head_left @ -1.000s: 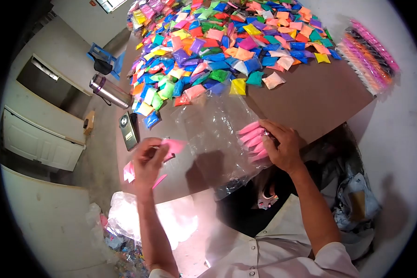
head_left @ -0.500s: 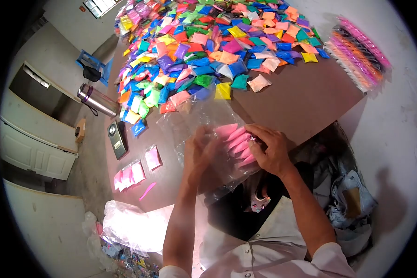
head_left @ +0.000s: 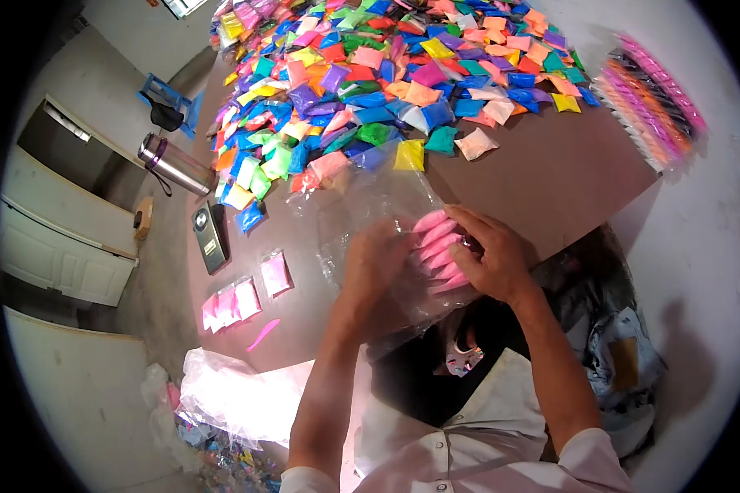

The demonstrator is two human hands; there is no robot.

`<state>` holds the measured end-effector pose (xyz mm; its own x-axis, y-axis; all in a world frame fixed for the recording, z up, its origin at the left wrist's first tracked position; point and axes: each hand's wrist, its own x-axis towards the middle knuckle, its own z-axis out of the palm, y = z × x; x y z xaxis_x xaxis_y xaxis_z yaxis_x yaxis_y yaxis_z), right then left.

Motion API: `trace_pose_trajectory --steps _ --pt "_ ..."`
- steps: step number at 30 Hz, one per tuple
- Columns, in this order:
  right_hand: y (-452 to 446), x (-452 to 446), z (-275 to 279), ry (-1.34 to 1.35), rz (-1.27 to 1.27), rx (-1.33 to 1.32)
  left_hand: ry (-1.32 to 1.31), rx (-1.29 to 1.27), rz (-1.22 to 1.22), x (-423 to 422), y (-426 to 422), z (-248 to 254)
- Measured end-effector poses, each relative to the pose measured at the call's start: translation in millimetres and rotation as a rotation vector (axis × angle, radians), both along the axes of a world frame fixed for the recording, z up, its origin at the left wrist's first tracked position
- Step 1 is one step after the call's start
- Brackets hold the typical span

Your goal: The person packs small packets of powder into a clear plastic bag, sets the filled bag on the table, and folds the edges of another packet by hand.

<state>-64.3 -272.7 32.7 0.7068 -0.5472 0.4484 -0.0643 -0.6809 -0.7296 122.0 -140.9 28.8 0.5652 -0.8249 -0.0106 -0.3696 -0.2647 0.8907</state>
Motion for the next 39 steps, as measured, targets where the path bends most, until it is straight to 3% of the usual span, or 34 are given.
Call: trace_pose_trajectory --steps 1,3,7,9,11,13,18,27,35,37,39 --pt "-0.4 0.0 -0.2 0.003 -0.01 -0.05 0.015 0.021 0.003 0.0 2.3 5.9" --pt "-0.2 -1.0 -2.9 -0.007 -0.009 -0.037 -0.276 -0.161 -0.03 1.7 18.2 18.6" --pt "-1.7 -3.0 -7.6 -0.021 0.001 -0.02 -0.173 -0.189 0.059 34.5 62.8 12.0" --pt "-1.0 -2.2 -8.6 -0.036 -0.002 -0.024 -0.504 -0.076 0.095 30.0 81.5 24.4" --pt "-1.5 -0.9 -7.1 -0.054 -0.005 -0.037 -0.419 -0.002 0.123 19.3 90.8 26.1" --pt "0.7 -2.6 -5.5 -0.035 -0.004 0.017 -0.671 -0.069 0.035 13.0 93.8 22.7" --pt "0.6 -1.7 -8.0 -0.052 -0.005 -0.018 -0.802 0.15 -0.145 -23.1 78.9 39.6" --pt "-0.3 -2.9 -9.0 -0.037 -0.013 -0.018 -0.785 0.011 -0.257 -19.7 82.0 58.6" --pt "0.9 -2.8 -7.2 -0.032 -0.011 -0.03 -0.748 0.058 -0.212 -15.1 78.9 48.9" --pt "4.4 -3.0 -1.9 -0.03 -0.006 0.072 -0.697 0.072 -0.2 -8.8 83.2 45.7" --pt "1.9 -1.6 -6.1 -0.046 -0.008 0.031 -0.711 -0.011 -0.253 -6.7 84.6 45.1"
